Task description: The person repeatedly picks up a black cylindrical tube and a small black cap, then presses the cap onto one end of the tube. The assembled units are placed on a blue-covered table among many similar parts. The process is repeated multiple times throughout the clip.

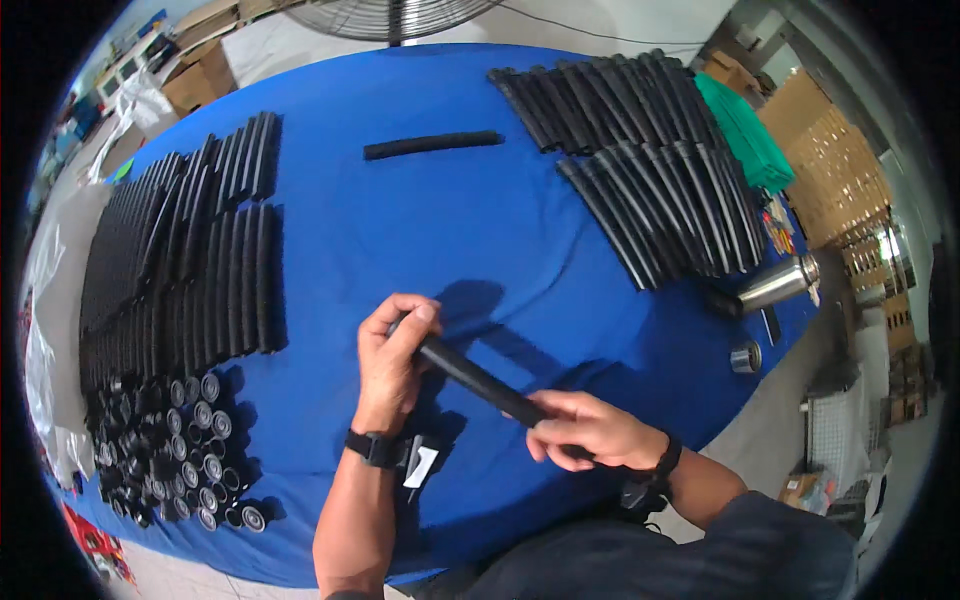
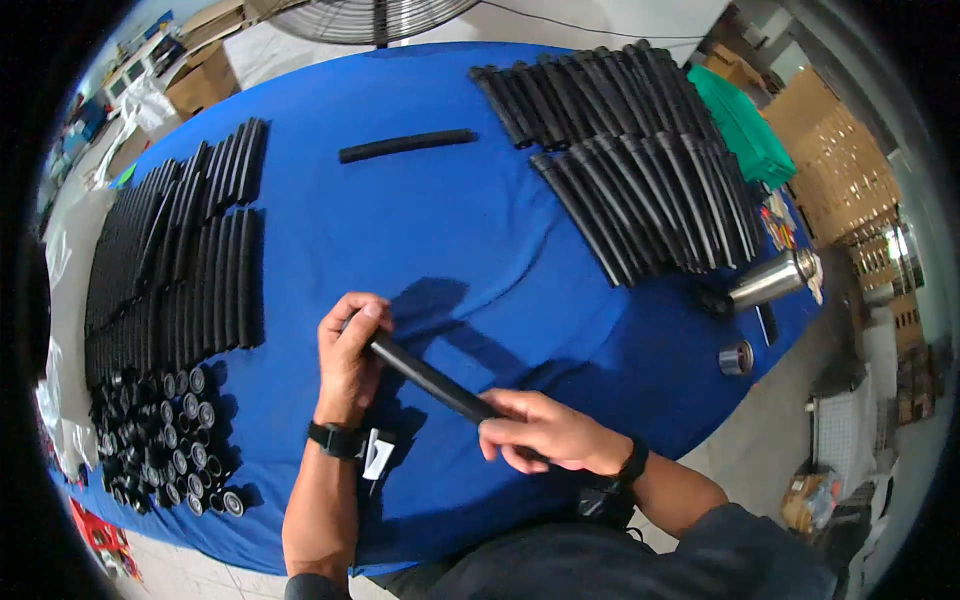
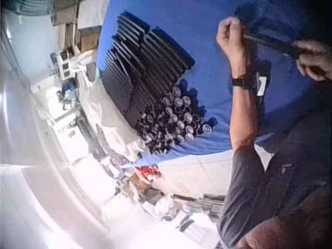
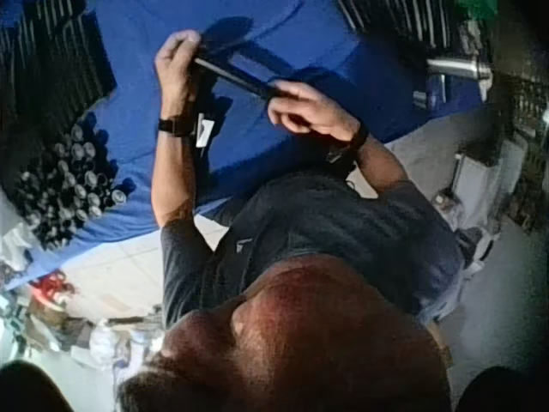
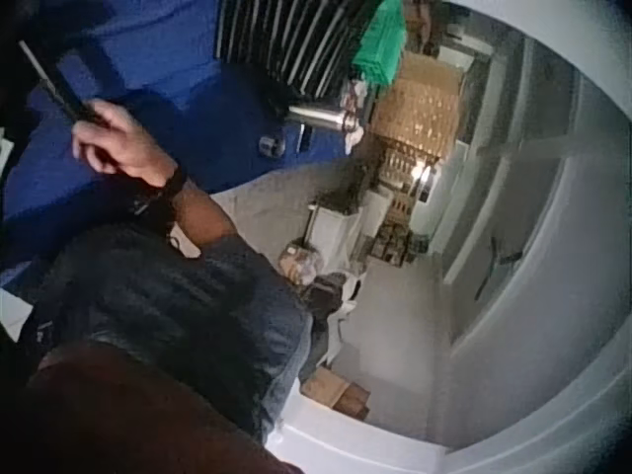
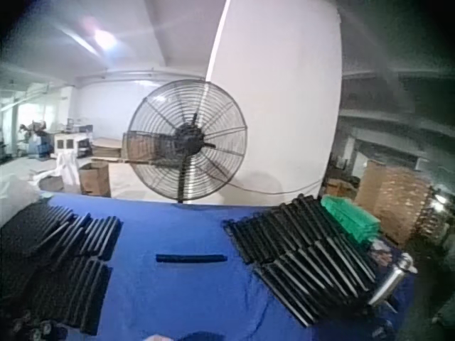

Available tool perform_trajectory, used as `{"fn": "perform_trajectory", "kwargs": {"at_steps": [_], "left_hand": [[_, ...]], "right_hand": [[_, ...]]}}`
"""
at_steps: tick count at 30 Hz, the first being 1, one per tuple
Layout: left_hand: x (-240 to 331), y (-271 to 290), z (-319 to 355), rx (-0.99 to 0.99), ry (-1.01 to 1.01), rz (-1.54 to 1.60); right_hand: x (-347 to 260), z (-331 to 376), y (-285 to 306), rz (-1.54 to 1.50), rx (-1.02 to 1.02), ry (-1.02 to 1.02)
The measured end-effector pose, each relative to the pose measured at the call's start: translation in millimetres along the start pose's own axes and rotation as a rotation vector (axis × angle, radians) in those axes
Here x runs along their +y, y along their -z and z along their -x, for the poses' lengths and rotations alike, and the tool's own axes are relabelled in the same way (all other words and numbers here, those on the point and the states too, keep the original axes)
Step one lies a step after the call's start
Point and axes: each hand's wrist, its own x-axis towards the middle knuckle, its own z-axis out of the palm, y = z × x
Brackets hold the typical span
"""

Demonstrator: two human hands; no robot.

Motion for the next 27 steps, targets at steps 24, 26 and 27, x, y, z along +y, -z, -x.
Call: {"fn": "perform_trajectory", "kwargs": {"at_steps": [24, 26, 27], "left_hand": [[14.0, -1.1, 4.2, -0.265, 0.07, -0.109], [13.0, -1.9, 3.4, -0.32, 0.055, -0.051], [12.8, -1.3, 3.0, -0.29, 0.044, -0.09]], "right_hand": [[-6.7, 7.5, 14.0, -0.117, -0.035, -0.041], [2.7, 9.8, 9.5, -0.163, -0.005, -0.075], [5.6, 8.0, 6.5, -0.186, 0.009, -0.092]]}}
